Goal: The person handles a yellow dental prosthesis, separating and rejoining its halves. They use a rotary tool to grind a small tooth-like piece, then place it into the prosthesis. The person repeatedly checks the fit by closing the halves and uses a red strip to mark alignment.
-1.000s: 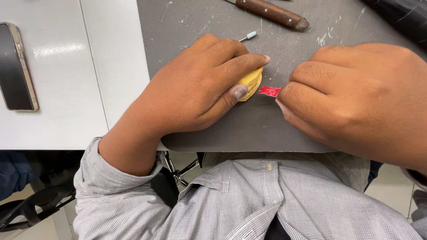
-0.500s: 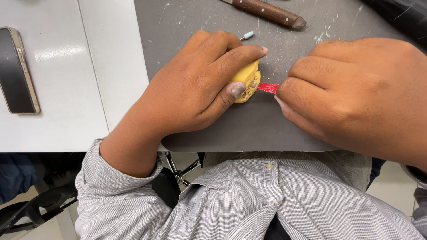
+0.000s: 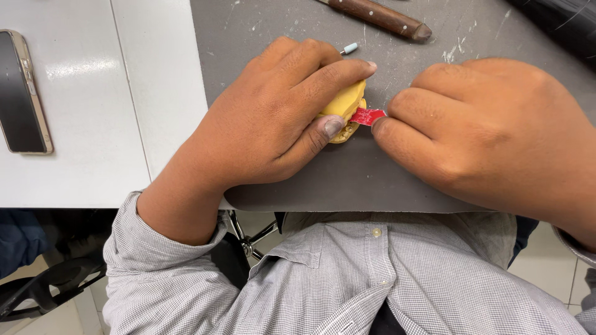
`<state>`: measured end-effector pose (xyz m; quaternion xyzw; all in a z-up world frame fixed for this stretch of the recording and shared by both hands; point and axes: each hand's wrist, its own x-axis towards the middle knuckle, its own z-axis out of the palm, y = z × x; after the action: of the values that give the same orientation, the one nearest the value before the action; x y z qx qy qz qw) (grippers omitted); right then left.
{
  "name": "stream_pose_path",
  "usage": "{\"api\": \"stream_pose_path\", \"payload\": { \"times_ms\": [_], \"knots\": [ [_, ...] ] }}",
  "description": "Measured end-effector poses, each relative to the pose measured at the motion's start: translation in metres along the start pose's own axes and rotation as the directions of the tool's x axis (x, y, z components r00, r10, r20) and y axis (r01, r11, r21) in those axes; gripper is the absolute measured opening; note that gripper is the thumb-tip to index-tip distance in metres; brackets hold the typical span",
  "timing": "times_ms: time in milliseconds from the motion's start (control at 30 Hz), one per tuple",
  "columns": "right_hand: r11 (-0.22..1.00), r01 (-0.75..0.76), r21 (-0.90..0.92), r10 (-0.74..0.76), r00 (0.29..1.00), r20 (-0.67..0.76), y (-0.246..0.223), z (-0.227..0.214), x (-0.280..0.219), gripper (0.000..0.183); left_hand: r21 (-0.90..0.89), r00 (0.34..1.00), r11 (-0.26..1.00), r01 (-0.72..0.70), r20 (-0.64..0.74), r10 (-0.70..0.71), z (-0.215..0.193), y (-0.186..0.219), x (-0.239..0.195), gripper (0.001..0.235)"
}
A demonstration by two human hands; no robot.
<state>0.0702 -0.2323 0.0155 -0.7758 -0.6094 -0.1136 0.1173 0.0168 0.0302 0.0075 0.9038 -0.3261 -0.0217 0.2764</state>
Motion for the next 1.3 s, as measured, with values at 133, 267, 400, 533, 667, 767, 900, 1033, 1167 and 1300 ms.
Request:
{"api": "stream_pose_path", "payload": {
  "times_ms": [133, 267, 400, 533, 667, 767, 900, 1033, 1167, 1300],
  "knots": [
    [0.999, 0.017, 0.033, -0.017, 1.000, -0.007, 0.001, 0.005, 0.001, 0.006, 0.002, 1.000, 1.000, 0.001, 0.014, -0.001, 0.000, 0.001, 0.001, 0.039],
    [0.997, 0.023, 0.076, -0.022, 1.000, -0.017, 0.000, 0.006, 0.000, 0.010, 0.010, 0.999, 1.000, 0.006, 0.035, -0.007, -0.001, 0.003, 0.000, 0.041],
    [0.994, 0.016, 0.112, -0.016, 1.000, -0.001, 0.001, 0.007, -0.001, 0.013, 0.012, 0.999, 1.000, -0.002, 0.053, 0.001, -0.001, 0.004, 0.002, 0.041],
    [0.990, 0.019, 0.140, -0.020, 1.000, 0.007, 0.002, 0.008, -0.002, 0.016, 0.015, 0.998, 1.000, -0.005, 0.057, 0.005, -0.003, 0.005, 0.002, 0.042],
    [0.987, 0.009, 0.160, -0.013, 1.000, 0.019, 0.001, 0.009, -0.002, 0.013, 0.016, 0.998, 1.000, -0.007, 0.064, 0.006, -0.003, 0.006, 0.003, 0.043],
    [0.987, 0.004, 0.159, -0.009, 1.000, 0.027, 0.001, 0.009, -0.003, 0.013, 0.017, 0.998, 1.000, -0.004, 0.069, 0.003, -0.003, 0.006, 0.003, 0.043],
    [0.988, 0.000, 0.157, -0.005, 0.999, 0.034, 0.001, 0.009, -0.003, 0.013, 0.028, 0.997, 1.000, -0.009, 0.071, 0.007, -0.004, 0.007, 0.003, 0.041],
    [0.983, 0.001, 0.183, -0.006, 1.000, 0.027, 0.003, 0.009, -0.003, 0.012, 0.070, 0.997, 0.997, -0.012, 0.077, 0.007, -0.005, 0.008, 0.004, 0.040],
    [0.988, 0.010, 0.154, -0.014, 1.000, 0.024, 0.004, 0.009, -0.003, 0.012, 0.062, 0.997, 0.998, -0.013, 0.075, 0.008, -0.005, 0.009, 0.005, 0.039],
    [0.985, 0.011, 0.173, -0.015, 1.000, 0.025, 0.004, 0.009, -0.003, 0.013, 0.102, 0.997, 0.995, -0.017, 0.078, 0.010, -0.005, 0.010, 0.006, 0.042]
  ]
}}
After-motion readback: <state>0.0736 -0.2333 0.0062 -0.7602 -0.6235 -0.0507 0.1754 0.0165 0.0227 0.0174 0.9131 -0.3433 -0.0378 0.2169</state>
